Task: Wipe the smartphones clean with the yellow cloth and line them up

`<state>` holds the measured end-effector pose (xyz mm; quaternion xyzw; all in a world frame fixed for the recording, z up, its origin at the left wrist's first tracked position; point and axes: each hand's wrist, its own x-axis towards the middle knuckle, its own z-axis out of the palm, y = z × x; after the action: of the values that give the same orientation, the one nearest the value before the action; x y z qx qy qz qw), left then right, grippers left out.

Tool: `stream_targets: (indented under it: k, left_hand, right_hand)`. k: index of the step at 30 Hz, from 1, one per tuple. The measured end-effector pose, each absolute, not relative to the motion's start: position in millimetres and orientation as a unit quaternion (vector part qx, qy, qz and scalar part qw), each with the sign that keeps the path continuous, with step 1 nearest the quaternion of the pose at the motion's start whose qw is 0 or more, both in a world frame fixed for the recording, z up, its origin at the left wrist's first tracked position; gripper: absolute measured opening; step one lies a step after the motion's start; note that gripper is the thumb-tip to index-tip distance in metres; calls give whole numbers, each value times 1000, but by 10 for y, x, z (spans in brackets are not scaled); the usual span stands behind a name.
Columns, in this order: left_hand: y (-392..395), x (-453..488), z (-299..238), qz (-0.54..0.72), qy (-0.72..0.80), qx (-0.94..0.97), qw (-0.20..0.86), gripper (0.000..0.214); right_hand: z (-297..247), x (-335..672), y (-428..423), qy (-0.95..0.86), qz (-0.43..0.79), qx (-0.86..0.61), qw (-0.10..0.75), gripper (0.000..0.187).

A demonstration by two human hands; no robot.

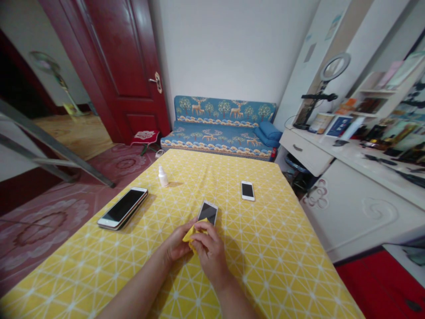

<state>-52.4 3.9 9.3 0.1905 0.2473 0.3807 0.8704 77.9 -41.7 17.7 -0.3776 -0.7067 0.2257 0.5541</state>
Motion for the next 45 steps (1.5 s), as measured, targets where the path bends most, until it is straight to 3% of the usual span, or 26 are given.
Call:
stream_targets:
  k: [6,15,22,29,37,45]
  left_hand:
    - [27,-512,125,371,262,180,872,34]
    - [-21,-527,151,371,217,273,861,31]
    - [-74,-520,230,256,177,390,867,60]
    - [-117,-518,288,240,199,423,851,67]
    - [-149,-541,262,261,210,414,846,65]
    - [-115,-503,205,301,233,380,843,44]
  right_hand:
    - [147,847,-351,-732,103,-419,528,10]
    - [116,977,-280,-659,108,-483,566,9]
    - [129,1202,-181,-536,43,-547,642,9]
    - [193,1197,-205,-562,66,-530,631,20]
    - [194,1110,-273,-607,114,-487,618,23]
    - [291,941,-425,-646,172,-441,599,17]
